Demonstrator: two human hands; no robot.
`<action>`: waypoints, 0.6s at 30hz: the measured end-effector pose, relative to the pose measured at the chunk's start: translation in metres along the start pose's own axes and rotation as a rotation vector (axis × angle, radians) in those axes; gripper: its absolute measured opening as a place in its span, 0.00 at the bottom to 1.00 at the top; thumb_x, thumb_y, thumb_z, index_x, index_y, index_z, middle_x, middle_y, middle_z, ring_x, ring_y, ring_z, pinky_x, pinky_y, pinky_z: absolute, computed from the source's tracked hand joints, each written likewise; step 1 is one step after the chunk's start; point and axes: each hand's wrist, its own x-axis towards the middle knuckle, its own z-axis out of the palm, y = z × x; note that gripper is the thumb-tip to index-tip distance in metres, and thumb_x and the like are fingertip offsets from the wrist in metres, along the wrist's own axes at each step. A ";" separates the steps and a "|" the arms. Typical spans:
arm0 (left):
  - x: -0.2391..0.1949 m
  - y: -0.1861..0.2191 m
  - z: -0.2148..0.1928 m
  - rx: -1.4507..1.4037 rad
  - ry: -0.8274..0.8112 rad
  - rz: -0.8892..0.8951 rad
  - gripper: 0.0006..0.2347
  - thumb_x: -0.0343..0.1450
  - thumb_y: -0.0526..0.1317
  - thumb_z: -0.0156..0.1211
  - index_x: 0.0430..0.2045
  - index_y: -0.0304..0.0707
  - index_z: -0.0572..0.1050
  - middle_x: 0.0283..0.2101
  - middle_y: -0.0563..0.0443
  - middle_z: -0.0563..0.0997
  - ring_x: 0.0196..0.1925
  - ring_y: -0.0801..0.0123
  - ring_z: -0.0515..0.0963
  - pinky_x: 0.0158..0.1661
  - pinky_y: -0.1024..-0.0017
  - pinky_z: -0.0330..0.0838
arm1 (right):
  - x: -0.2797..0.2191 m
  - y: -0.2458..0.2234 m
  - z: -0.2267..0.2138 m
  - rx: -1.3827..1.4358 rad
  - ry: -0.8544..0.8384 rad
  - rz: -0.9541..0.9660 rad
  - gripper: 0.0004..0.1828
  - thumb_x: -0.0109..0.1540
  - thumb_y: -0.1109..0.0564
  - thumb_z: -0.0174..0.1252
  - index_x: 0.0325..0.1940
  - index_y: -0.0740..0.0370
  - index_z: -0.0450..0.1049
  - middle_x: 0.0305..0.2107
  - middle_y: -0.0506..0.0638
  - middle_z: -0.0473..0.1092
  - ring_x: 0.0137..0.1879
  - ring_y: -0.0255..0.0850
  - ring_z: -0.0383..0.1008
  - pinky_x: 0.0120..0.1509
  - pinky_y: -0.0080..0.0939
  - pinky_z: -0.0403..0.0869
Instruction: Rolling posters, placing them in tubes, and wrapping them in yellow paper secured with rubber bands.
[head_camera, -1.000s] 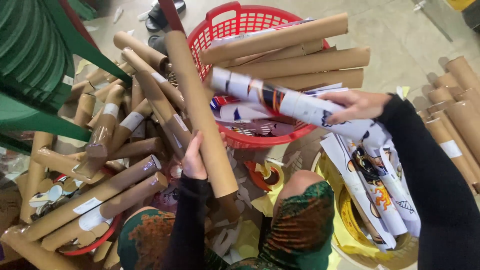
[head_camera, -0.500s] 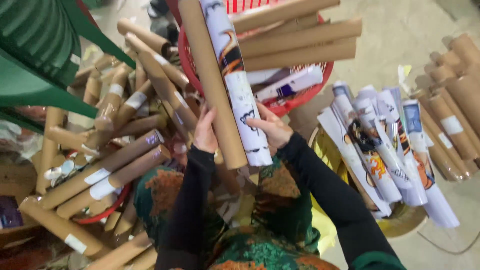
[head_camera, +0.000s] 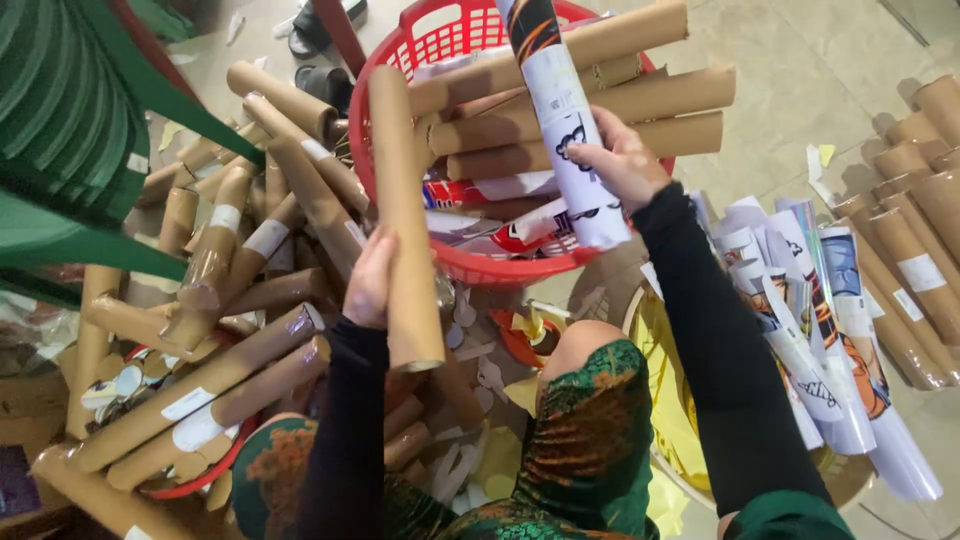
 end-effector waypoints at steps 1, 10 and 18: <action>0.014 -0.020 -0.001 -0.001 -0.008 0.003 0.19 0.81 0.44 0.46 0.63 0.29 0.67 0.49 0.32 0.79 0.43 0.53 0.80 0.43 0.62 0.77 | 0.001 0.003 0.006 -0.005 0.005 -0.005 0.34 0.64 0.57 0.61 0.72 0.67 0.60 0.55 0.52 0.72 0.57 0.36 0.73 0.63 0.37 0.74; 0.103 -0.011 0.088 0.000 0.149 0.231 0.33 0.75 0.46 0.59 0.71 0.32 0.51 0.66 0.37 0.69 0.65 0.57 0.72 0.63 0.63 0.67 | 0.047 0.012 0.038 -0.094 -0.473 -0.015 0.26 0.68 0.57 0.55 0.70 0.66 0.64 0.54 0.54 0.72 0.60 0.38 0.72 0.64 0.39 0.72; 0.092 -0.009 -0.017 -0.393 0.086 -0.172 0.24 0.79 0.55 0.48 0.52 0.27 0.71 0.40 0.38 0.82 0.39 0.54 0.85 0.40 0.57 0.82 | 0.192 0.134 -0.095 -1.949 0.429 -0.686 0.18 0.63 0.52 0.63 0.57 0.55 0.75 0.54 0.54 0.69 0.63 0.53 0.67 0.75 0.60 0.61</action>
